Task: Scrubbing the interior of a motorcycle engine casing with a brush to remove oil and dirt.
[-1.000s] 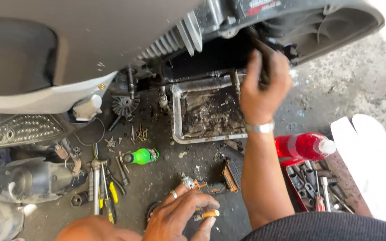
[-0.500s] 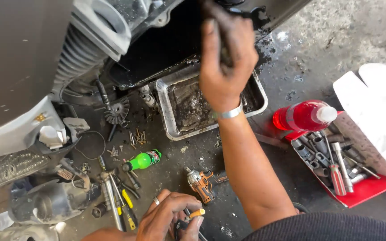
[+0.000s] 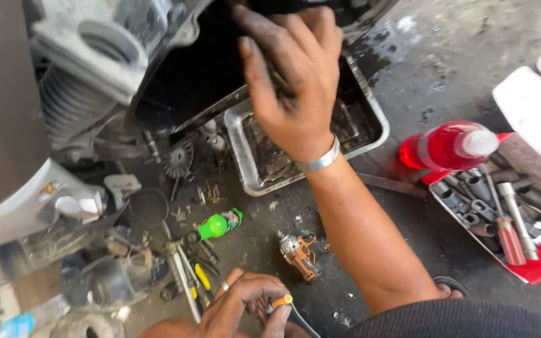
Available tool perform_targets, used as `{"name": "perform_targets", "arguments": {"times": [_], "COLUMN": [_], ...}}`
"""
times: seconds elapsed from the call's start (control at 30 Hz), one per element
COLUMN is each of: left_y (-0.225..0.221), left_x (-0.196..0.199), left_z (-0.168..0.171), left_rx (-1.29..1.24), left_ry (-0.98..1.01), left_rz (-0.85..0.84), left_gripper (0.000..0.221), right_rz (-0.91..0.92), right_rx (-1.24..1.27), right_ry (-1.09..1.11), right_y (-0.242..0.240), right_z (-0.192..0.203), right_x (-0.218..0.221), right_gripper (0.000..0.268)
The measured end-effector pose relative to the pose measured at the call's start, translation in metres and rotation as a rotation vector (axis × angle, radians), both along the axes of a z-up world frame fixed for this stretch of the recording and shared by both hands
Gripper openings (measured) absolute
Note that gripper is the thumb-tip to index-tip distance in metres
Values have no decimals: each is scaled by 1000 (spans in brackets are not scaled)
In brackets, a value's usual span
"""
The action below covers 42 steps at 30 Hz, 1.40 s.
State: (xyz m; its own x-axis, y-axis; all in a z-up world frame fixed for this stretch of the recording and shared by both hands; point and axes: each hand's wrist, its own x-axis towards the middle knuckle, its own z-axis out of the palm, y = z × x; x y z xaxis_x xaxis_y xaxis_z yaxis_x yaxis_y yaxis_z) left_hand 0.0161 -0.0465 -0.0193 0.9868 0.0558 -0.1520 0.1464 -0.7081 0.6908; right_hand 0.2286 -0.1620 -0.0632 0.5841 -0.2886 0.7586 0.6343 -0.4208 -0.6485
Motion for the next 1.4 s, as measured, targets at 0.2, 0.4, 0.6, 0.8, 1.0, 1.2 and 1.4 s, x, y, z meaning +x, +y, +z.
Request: {"name": "perform_targets", "arguments": {"times": [0.2, 0.4, 0.6, 0.8, 1.0, 1.2, 1.4], "left_y": [-8, 15, 8, 22, 9, 1, 6], "left_x": [-5, -8, -1, -15, -3, -1, 6], "left_z": [-19, -20, -14, -33, -29, -39, -39], "left_rx": [102, 36, 75, 153, 273, 84, 43], "left_ry": [-14, 63, 114, 235, 246, 130, 188], "left_rz": [153, -4, 42, 102, 86, 59, 28], "left_gripper": [8, 12, 10, 13, 11, 17, 18], "right_rz": [50, 68, 54, 89, 579, 630, 691], "right_rx": [-244, -322, -288, -218, 1142, 1357, 1379], "right_ry": [-52, -86, -51, -38, 359, 455, 542], "right_y": [6, 17, 14, 0, -4, 9, -15], "right_z": [-30, -29, -26, -31, -26, -5, 6], "right_x": [14, 9, 9, 6, -37, 3, -20], "right_gripper": [22, 18, 17, 18, 34, 41, 34]}}
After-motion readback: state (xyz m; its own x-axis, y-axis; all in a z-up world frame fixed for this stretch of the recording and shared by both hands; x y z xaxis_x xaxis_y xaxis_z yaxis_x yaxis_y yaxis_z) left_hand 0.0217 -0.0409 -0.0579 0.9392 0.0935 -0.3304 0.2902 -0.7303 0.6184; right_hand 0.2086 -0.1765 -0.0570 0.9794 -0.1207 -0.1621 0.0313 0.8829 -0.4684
